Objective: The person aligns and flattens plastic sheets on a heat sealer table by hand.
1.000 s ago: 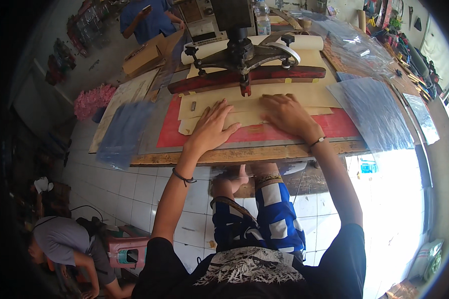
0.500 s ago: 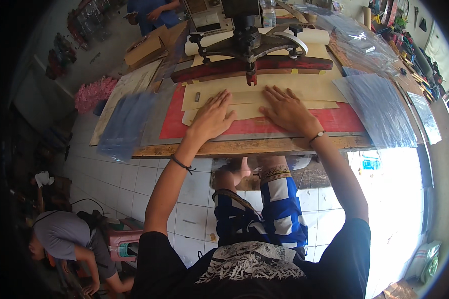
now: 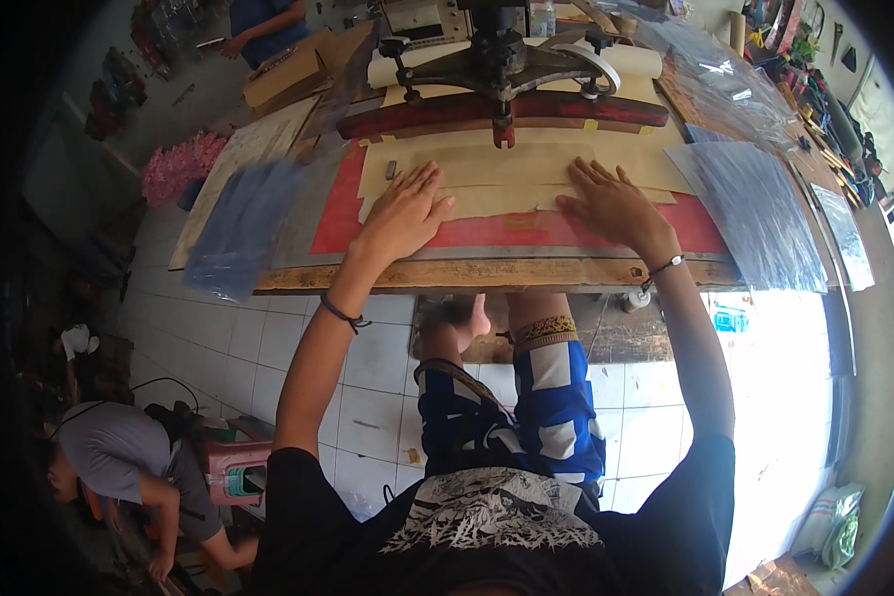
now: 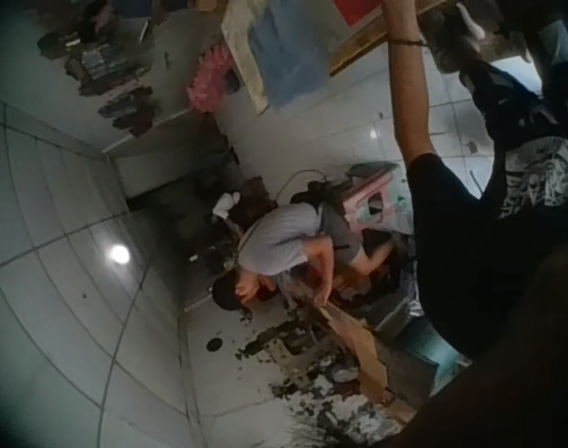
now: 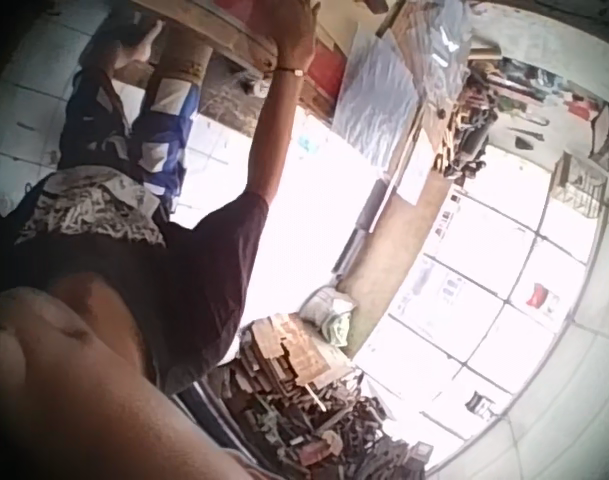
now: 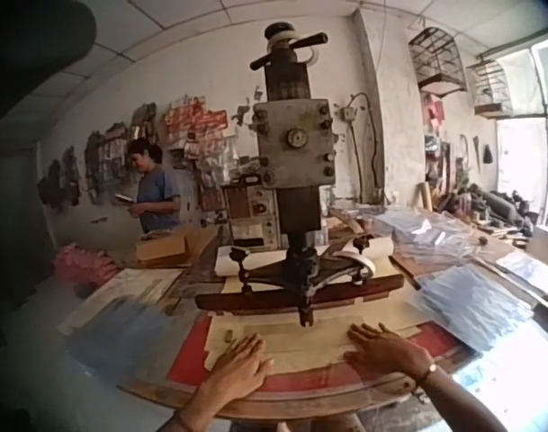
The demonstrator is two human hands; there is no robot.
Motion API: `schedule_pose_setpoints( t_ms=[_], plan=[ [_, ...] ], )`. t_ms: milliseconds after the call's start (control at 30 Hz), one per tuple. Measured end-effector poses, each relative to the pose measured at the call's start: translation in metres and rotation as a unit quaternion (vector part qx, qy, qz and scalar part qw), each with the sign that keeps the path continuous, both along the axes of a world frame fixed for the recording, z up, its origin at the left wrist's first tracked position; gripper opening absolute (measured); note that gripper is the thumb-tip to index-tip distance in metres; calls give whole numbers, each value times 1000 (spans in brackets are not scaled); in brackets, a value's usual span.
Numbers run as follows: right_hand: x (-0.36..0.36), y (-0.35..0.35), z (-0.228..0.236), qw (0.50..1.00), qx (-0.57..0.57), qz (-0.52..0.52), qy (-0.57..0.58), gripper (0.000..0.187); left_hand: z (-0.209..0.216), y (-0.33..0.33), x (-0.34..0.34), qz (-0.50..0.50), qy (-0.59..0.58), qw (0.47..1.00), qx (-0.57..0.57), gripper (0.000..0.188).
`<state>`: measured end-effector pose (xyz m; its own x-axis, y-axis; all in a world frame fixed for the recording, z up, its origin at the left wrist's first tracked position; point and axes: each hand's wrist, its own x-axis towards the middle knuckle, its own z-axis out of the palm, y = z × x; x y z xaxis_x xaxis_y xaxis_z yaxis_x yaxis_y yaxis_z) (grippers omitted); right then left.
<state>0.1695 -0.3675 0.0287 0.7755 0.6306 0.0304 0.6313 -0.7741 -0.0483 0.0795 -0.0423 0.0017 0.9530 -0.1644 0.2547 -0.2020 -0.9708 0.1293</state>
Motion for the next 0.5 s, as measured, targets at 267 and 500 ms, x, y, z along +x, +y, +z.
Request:
schedule_pose_setpoints(
  t_ms=[267, 500],
  plan=[
    [50, 11, -23, 992, 105, 63, -23, 62, 2, 7, 32, 55, 33, 997, 42, 68],
    [56, 15, -33, 984, 162, 73, -36, 60, -10, 22, 39, 69, 4, 998, -2, 67]
  ],
)
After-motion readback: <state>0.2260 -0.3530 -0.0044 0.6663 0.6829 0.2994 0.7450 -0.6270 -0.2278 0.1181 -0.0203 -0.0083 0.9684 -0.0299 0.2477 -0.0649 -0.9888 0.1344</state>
